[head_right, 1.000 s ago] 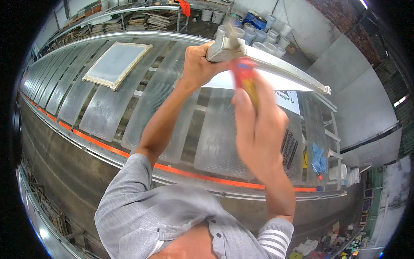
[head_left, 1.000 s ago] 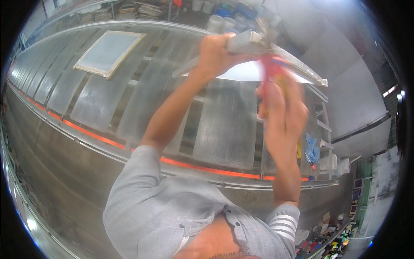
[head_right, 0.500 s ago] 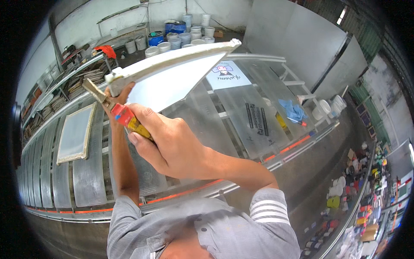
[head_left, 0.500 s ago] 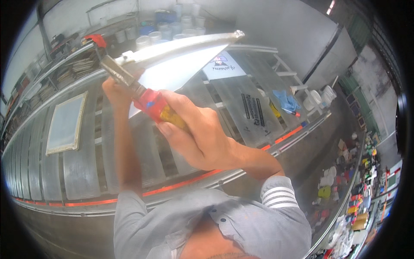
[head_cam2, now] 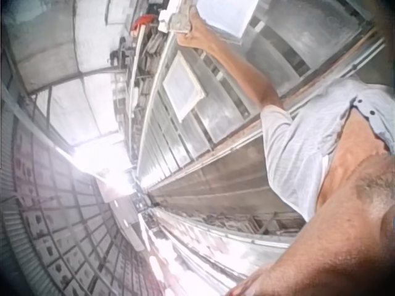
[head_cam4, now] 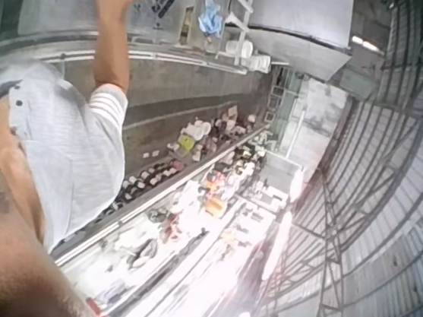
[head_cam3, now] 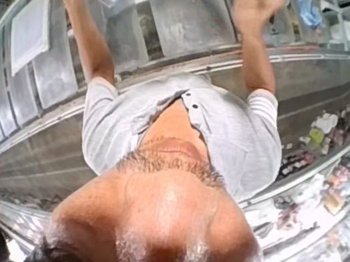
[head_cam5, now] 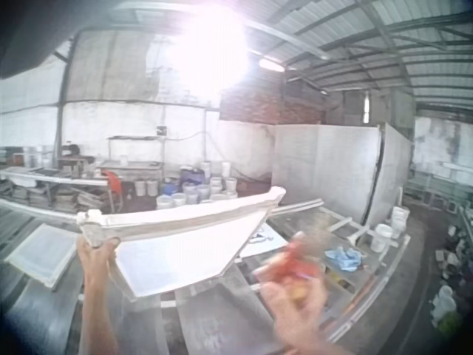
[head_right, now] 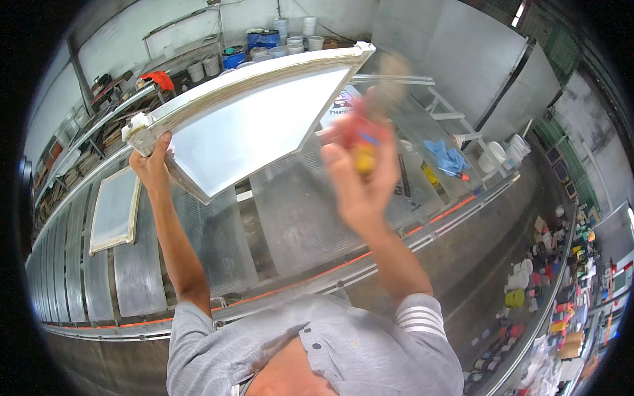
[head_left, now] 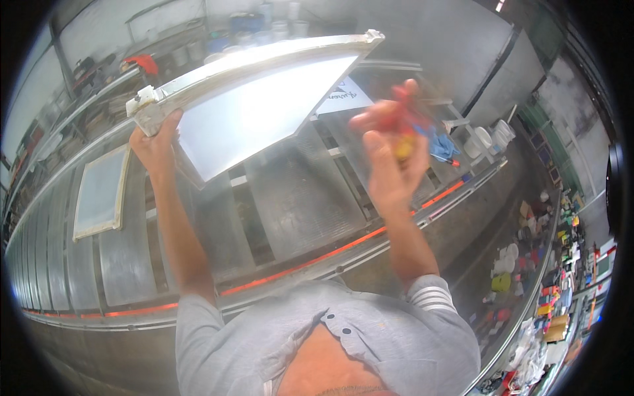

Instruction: The person assembles a display unit by attaching a translucent panel to a metal frame using pliers. They then apply a branded sticker to the panel, smooth it out, and write on the surface with a marker.

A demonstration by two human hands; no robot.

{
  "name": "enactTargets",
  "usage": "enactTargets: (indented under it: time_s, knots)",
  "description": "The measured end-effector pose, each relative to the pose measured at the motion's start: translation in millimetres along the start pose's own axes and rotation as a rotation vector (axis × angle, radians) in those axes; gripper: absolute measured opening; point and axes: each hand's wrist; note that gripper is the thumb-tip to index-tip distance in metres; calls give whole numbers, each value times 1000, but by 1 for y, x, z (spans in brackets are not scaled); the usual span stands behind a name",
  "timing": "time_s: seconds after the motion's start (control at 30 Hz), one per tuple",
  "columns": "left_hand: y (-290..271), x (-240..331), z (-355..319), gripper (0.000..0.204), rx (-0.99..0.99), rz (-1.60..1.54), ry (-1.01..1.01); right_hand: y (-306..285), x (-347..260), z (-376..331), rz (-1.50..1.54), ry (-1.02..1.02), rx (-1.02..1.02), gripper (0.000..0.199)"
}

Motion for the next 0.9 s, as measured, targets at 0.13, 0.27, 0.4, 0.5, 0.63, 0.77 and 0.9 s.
enactTargets:
  time_s: [0.13,0.27,0.4,0.5,0.63,0.77,0.9]
  knots:
    - [-10,10,1,25,22,-4,40,-71,-4,19,179,181,139,31]
    - [-27,12,-4,29,11,-77,94,-111,1,37,202,538,290,21]
    - [-38,-10,-20,39,-71,57,-7,-178,36,49,387,897,185,18]
    - [-31,18,-26,37,-208,86,121,-183,76,40,494,1055,258,28]
    - [-55,12,-40,38,-356,-111,253,-157,111,6,445,1148,185,43]
    - [-83,-1,-45,56,-484,-275,276,-149,123,-17,596,1253,171,38]
    - [-109,22,-49,122,-597,-533,396,-168,158,-50,514,1210,-132,32]
Point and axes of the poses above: each hand's wrist, its own z-axis towards the middle knuckle, its own y-axis out of the palm, x = y × z, and after that the axes turned 14 degrees about y, right-handed
